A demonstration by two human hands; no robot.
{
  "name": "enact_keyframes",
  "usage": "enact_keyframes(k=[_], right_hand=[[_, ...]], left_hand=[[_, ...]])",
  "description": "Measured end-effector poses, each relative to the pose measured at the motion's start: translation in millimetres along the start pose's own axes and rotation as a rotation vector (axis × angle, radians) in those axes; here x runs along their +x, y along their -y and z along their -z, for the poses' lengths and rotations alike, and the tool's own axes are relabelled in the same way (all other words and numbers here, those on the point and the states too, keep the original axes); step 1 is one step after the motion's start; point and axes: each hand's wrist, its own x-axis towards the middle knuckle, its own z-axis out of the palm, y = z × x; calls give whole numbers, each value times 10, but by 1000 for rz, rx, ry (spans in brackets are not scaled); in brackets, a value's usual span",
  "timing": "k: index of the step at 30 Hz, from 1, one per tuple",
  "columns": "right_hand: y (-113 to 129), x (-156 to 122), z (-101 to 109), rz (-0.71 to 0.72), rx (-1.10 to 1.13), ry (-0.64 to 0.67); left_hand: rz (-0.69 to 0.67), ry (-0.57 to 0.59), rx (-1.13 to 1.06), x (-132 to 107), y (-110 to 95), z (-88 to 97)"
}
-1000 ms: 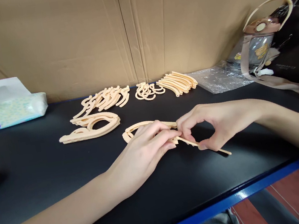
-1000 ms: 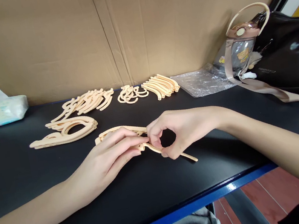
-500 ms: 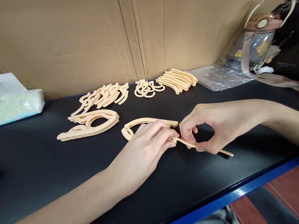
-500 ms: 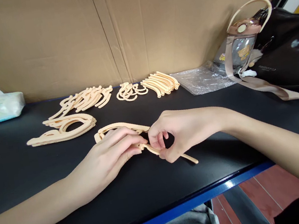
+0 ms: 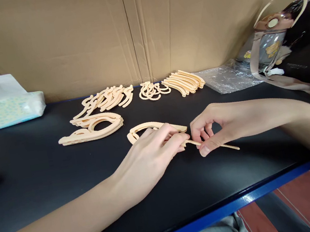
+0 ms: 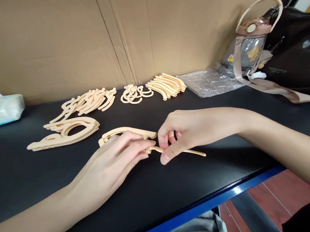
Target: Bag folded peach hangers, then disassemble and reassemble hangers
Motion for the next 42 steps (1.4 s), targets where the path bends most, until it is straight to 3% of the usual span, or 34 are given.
enact_keyframes(k=[6, 11, 14, 20, 30, 42], right_hand=[[-69, -11, 73, -30, -53, 46], [-118, -8, 99, -57, -66, 35], [-122, -10, 96, -99, -60, -2], [-118, 9, 87, 3, -74, 24], [-80, 27, 74, 6, 27, 88], [-88, 71, 44, 43, 45, 109]], left_hand=[[-14, -55, 68, -6, -13, -17], [6, 39, 22, -30, -36, -11], [-26, 28, 10, -24, -29, -10], [-29, -44, -69, -8, 2, -42], [140, 86, -233, -40, 38, -41], [167, 131, -350, 0, 14, -5]])
